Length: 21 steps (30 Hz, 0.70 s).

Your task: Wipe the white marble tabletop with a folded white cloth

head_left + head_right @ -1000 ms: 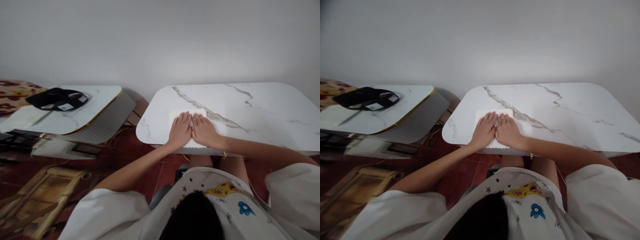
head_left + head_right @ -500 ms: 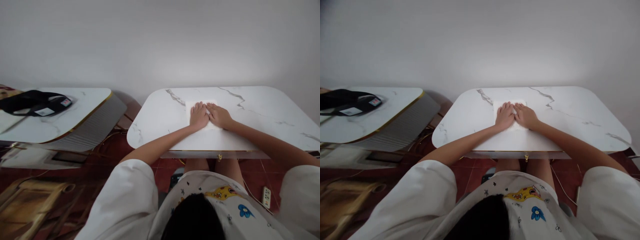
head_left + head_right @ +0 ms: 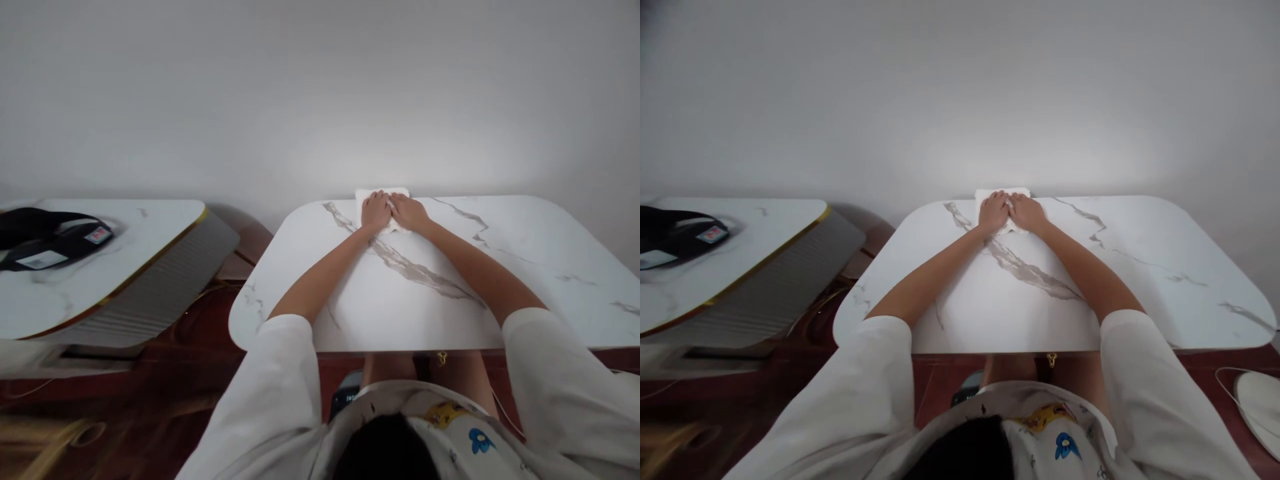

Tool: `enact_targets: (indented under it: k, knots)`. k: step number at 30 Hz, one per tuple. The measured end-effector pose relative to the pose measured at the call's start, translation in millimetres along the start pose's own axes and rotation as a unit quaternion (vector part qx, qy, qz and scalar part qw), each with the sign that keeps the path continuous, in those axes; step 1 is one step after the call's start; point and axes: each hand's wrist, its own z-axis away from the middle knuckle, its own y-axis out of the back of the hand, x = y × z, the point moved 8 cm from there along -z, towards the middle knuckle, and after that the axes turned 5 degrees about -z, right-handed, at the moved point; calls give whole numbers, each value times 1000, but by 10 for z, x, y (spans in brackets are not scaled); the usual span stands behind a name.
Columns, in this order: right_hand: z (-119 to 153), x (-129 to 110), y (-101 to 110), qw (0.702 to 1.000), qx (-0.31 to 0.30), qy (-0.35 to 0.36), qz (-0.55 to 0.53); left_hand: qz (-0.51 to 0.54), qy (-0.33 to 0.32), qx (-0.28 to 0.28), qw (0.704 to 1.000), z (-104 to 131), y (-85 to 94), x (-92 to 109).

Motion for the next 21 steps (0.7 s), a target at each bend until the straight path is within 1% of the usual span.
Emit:
enact_targets:
  k: [2, 5, 8, 10, 12, 14, 21]
  knots:
    - [-51, 154, 3, 1000, 6, -17, -1, -4, -23, -3, 1000, -150, -41, 86]
    - [13, 410, 31, 999, 19, -40, 4, 0, -57, -9, 998, -282, -97, 325]
    - [232, 570, 80, 998, 31, -53, 23, 2, -92, -19, 996, -239, -136, 602]
    - [439, 579, 117, 997, 32, -63, 36, 2, -113, -30, 993, -97, -137, 749]
    - [666, 491, 163, 996, 26, -70, 48, 0, -123, -42, 992, 123, -107, 833]
    - [893, 310, 216, 996, 15, -63, 56, -4, -122, -52, 991, 397, -36, 858]
    - [1612, -563, 360, 999, -14, 10, 47, -57, -130, -71, 987, 1511, 402, 802]
